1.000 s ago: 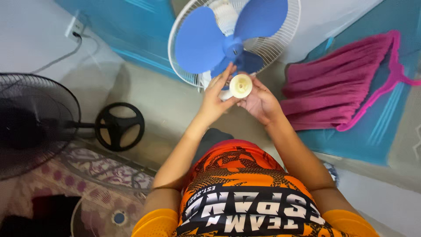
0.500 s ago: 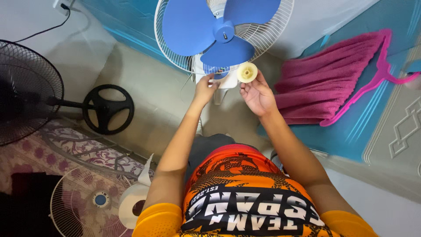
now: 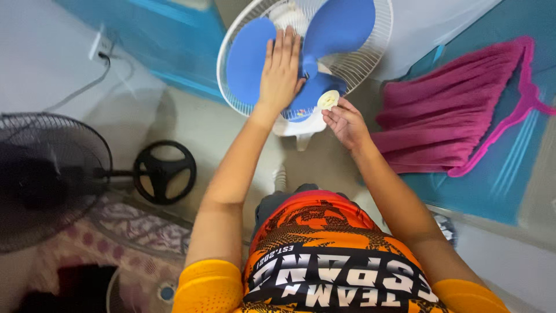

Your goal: The person wipes the fan base with a cloth, then installs the fan blade onto the motor shaft and secures it with a nut. They attach the front and rear protective cages and adjust the fan head.

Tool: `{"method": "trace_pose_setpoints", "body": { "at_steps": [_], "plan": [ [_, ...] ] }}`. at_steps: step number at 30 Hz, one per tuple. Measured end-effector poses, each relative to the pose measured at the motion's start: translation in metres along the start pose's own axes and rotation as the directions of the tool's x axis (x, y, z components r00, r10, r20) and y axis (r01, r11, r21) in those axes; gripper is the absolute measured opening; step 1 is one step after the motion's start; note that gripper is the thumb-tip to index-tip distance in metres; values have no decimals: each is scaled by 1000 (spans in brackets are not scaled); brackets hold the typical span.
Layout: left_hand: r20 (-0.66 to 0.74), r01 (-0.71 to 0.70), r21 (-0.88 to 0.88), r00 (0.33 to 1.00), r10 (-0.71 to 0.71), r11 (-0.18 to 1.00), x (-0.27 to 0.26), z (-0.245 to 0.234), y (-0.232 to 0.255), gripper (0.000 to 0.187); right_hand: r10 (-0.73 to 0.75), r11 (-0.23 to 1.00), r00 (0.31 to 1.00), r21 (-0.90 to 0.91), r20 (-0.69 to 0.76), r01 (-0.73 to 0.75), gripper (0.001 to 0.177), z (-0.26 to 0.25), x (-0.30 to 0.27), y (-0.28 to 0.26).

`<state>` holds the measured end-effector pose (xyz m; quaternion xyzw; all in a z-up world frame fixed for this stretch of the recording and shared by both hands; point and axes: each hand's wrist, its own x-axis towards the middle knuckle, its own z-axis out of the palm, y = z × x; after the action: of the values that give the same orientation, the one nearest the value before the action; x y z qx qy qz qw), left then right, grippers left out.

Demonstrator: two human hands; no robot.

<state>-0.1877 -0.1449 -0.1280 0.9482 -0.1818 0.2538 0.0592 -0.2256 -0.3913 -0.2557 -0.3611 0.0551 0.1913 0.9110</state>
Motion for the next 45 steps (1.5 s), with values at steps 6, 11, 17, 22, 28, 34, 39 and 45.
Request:
{"method": "trace_pose_setpoints", "body": {
  "at_steps": [6, 11, 17, 22, 28, 34, 39, 45],
  "plan": [
    [173, -199, 149, 970, 173, 969, 40, 28, -37, 89, -55, 998, 996, 8, -76, 56, 32, 11, 25, 9],
    [-26, -155, 196, 986, 163, 968, 45, 52, -44, 87, -127, 989, 984, 60, -124, 135, 34, 28, 38, 25],
    [-10, -220, 178, 974, 225, 959, 46, 58, -55, 81, -356, 929, 907, -186, -224, 319, 36, 43, 50, 41],
    [-3, -252, 195, 966, 258, 948, 52, 60, -54, 80, -545, 791, 820, -428, -172, 436, 38, 51, 59, 53],
    [-14, -289, 181, 955, 296, 940, 49, 60, -59, 74, -798, 190, 584, -859, 148, 476, 37, 97, 52, 52],
    [-34, -303, 160, 949, 312, 939, 49, 63, -65, 72, -814, 86, 559, -916, 162, 391, 30, 109, 55, 52],
    [-57, -315, 167, 943, 328, 934, 47, 70, -70, 69, -484, 824, 797, -496, -362, 274, 25, 104, 72, 46],
    [-78, -313, 179, 940, 331, 933, 42, 75, -74, 66, -624, 607, 755, -733, -200, 307, 28, 102, 71, 47]
  ]
}}
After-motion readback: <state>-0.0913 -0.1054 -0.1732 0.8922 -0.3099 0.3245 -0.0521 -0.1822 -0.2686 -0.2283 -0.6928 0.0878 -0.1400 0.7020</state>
